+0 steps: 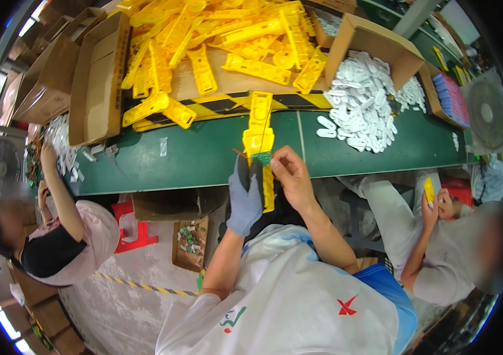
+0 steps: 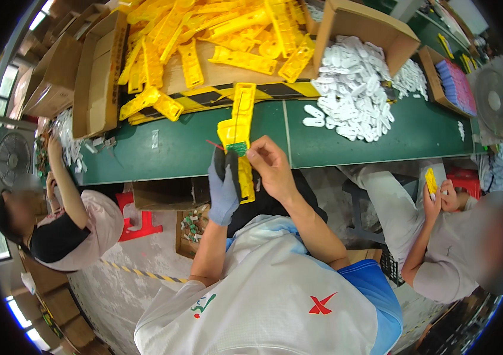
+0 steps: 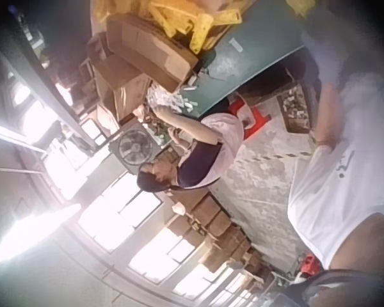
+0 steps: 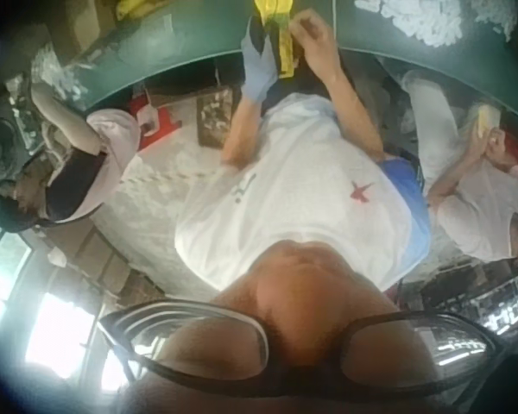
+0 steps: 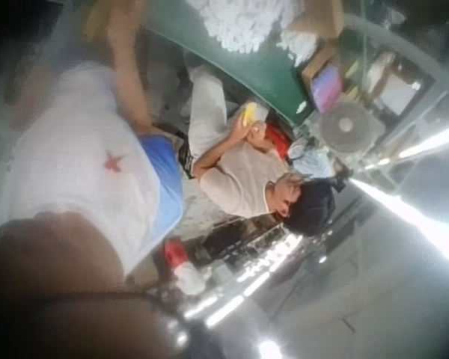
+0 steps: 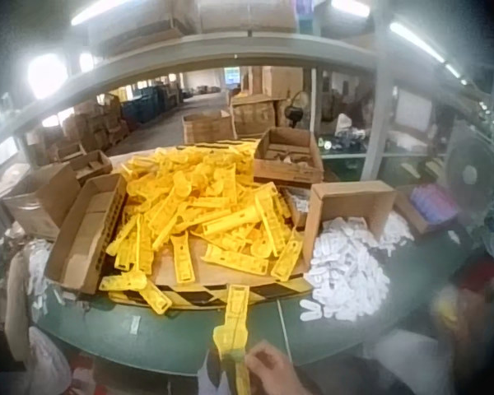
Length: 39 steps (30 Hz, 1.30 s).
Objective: Assemble electronic components by inserting a circuit board and battery into a yellow plastic casing.
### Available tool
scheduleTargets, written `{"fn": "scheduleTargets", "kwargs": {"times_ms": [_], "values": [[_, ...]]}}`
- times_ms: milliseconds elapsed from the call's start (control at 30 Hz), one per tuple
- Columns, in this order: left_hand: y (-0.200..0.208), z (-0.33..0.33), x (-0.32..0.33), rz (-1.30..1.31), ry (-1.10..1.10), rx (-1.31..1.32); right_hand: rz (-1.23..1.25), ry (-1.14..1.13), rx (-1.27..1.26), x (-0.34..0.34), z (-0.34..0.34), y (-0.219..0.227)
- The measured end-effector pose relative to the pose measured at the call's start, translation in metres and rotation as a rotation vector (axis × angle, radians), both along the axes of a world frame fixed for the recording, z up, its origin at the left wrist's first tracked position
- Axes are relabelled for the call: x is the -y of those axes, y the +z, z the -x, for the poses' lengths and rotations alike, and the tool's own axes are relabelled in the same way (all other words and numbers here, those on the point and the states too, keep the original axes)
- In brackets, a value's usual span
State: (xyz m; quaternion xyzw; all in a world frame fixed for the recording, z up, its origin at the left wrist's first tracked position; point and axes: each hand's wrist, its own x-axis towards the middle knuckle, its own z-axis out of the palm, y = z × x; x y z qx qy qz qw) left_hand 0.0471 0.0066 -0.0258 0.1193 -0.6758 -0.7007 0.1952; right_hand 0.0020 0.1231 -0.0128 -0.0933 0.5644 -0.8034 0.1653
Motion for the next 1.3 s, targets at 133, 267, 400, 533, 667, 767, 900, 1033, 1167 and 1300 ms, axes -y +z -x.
{"fn": "scheduleTargets", "kwargs": {"times_ms": [133, 267, 400, 533, 667, 767, 900, 1033, 1167, 1300], "values": [[0.028, -0.004, 0.001, -0.310, -0.143, 0.048, 0.049, 0.025, -0.009, -0.004, -0.001, 0.002], [0.026, -0.003, -0.005, -0.691, -0.264, 0.151, -0.489, -0.075, -0.361, -0.040, 0.022, 0.025], [0.035, 0.010, -0.017, -0.834, -0.235, 0.066, -1.123, -0.452, -0.801, -0.100, 0.063, 0.020], [0.016, 0.017, -0.013, -0.610, -0.222, 0.167, -1.252, -0.320, -0.792, -0.119, 0.072, 0.017], [0.023, 0.019, -0.015, -0.748, -0.303, 0.209, -1.174, -0.245, -0.718, -0.122, 0.078, 0.020], [0.024, 0.016, -0.013, -0.782, -0.293, 0.197, -1.164, -0.168, -0.746, -0.116, 0.081, 0.024], [0.026, 0.017, -0.011, -0.741, -0.261, 0.118, -0.908, -0.062, -0.658, -0.092, 0.058, 0.026], [0.042, 0.015, -0.001, -0.645, -0.281, 0.097, -0.561, 0.046, -0.763, -0.073, 0.051, 0.042], [0.045, 0.020, 0.013, 0.095, -0.265, -0.074, -0.280, 0.056, -0.718, -0.064, 0.056, 0.042], [0.059, 0.033, 0.028, -0.068, -0.334, -0.106, -0.017, 0.043, -0.468, -0.056, 0.058, 0.050]]}}
